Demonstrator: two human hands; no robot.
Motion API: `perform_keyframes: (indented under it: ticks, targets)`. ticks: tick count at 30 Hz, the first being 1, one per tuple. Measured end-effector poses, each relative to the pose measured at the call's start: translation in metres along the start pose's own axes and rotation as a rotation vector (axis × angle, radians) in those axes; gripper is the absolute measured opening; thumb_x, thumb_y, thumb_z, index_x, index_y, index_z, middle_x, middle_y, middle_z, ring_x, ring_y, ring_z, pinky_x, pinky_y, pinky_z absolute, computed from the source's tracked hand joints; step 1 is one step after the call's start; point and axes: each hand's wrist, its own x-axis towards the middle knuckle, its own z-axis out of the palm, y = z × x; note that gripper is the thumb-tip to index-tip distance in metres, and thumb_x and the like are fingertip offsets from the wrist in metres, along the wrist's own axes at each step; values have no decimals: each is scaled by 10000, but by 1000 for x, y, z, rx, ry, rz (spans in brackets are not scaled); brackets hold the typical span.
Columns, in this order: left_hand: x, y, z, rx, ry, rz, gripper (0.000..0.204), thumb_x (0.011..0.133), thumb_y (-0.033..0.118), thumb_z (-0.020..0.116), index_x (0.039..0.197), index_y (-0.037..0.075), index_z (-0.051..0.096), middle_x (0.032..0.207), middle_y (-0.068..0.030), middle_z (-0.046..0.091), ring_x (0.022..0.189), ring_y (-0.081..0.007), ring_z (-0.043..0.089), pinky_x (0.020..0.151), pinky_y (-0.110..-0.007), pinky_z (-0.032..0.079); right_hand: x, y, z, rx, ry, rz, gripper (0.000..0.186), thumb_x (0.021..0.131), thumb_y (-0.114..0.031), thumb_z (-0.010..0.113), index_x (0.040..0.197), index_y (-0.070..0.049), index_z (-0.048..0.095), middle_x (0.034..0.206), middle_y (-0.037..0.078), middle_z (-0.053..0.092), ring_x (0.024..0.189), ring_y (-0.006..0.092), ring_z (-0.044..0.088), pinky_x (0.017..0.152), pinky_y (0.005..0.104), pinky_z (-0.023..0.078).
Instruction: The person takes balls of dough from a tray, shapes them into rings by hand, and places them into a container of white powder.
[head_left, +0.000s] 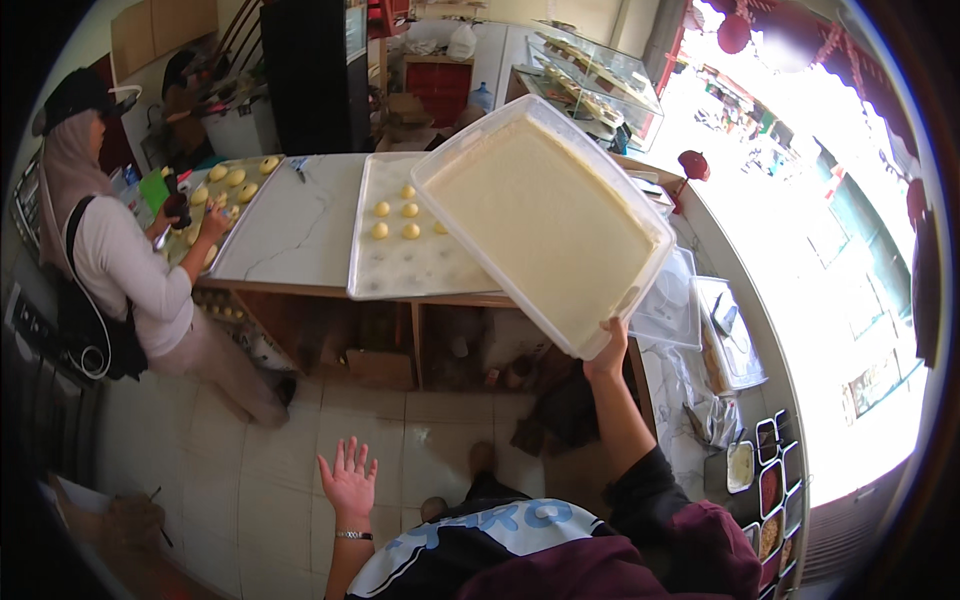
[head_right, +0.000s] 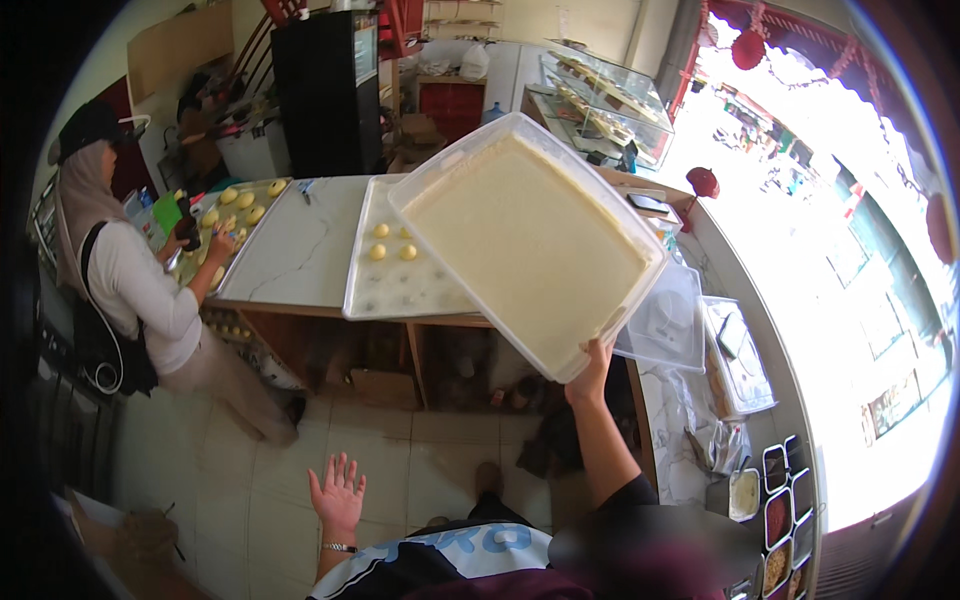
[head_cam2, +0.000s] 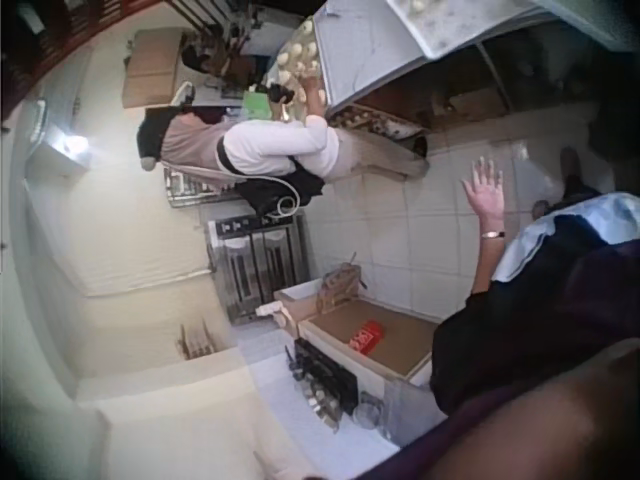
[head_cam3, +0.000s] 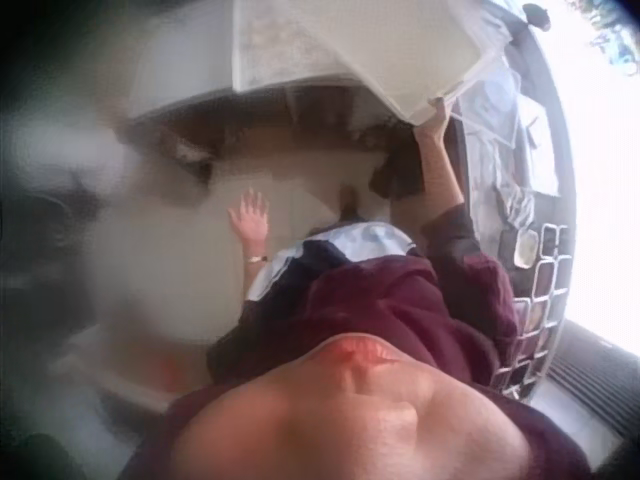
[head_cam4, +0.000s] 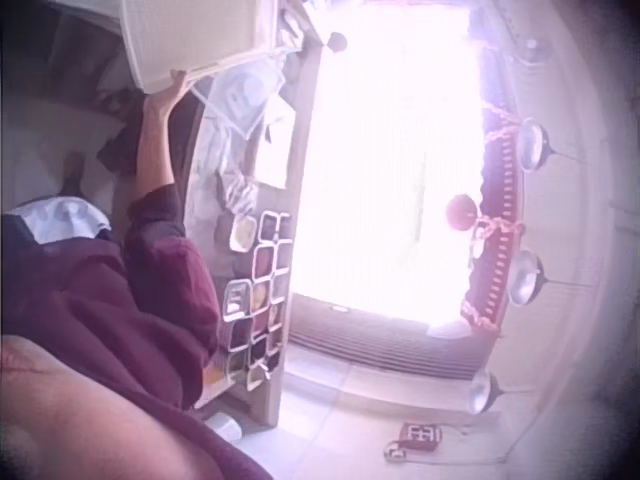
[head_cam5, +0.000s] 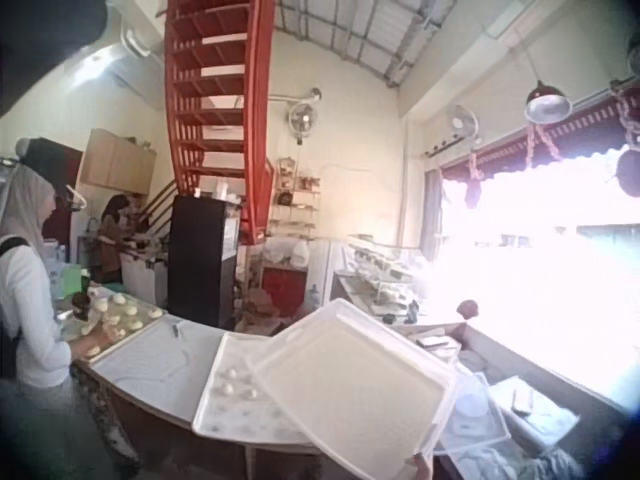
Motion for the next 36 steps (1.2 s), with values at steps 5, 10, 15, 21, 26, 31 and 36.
perform_keyframes:
  ticks: [5,10,15,21,26,31,36]
  targets:
    - [26,-19,27,58,73,-32,631,837,546,434,1308,135,344,1224,-10,448,1118,-179,399,921,-372,287,-4,7,5,330,13,-61,536,815,-278,484,1283,-69,328,1173,104,458,1100,266,447,924,408,370]
    - [64,-41,76,112,26,-60,524,844,509,452,1224,149,424,1161,0,477,1061,-175,428,888,-365,318,86,29,0,378,299,-101,552,837,-224,396,1349,-114,222,1230,102,387,1162,266,378,973,427,321]
    - [97,-59,112,120,25,-37,458,852,473,468,1181,154,469,1135,12,499,1028,-167,455,866,-355,339,107,18,36,411,263,-10,581,817,-202,400,1359,-142,200,1233,104,346,1133,258,364,963,417,320]
    - [122,-88,144,99,-6,-50,410,863,449,470,1153,160,503,1114,15,515,1003,-164,473,854,-352,350,190,15,74,190,362,196,808,780,-222,490,1370,-235,-62,1279,130,245,1109,287,343,816,502,408]
    - [133,-91,158,84,-41,-38,374,874,432,459,1134,172,529,1094,18,533,988,-163,484,847,-357,358,234,61,77,34,508,210,911,753,-192,556,1318,-264,-155,1223,165,276,1017,273,426,719,469,483]
    - [141,-75,176,122,-36,-7,345,890,409,441,1122,177,547,1074,14,557,967,-163,507,834,-371,382,231,102,74,-78,591,181,911,784,-278,560,1309,-119,-168,1285,177,247,1012,225,438,716,366,493]
    - [173,-66,208,121,-135,-89,342,906,388,412,1130,162,538,1076,-5,567,941,-176,552,789,-375,438,230,130,62,-288,610,-7,912,812,-229,617,1323,-44,-116,1325,195,207,1157,245,348,940,337,325]
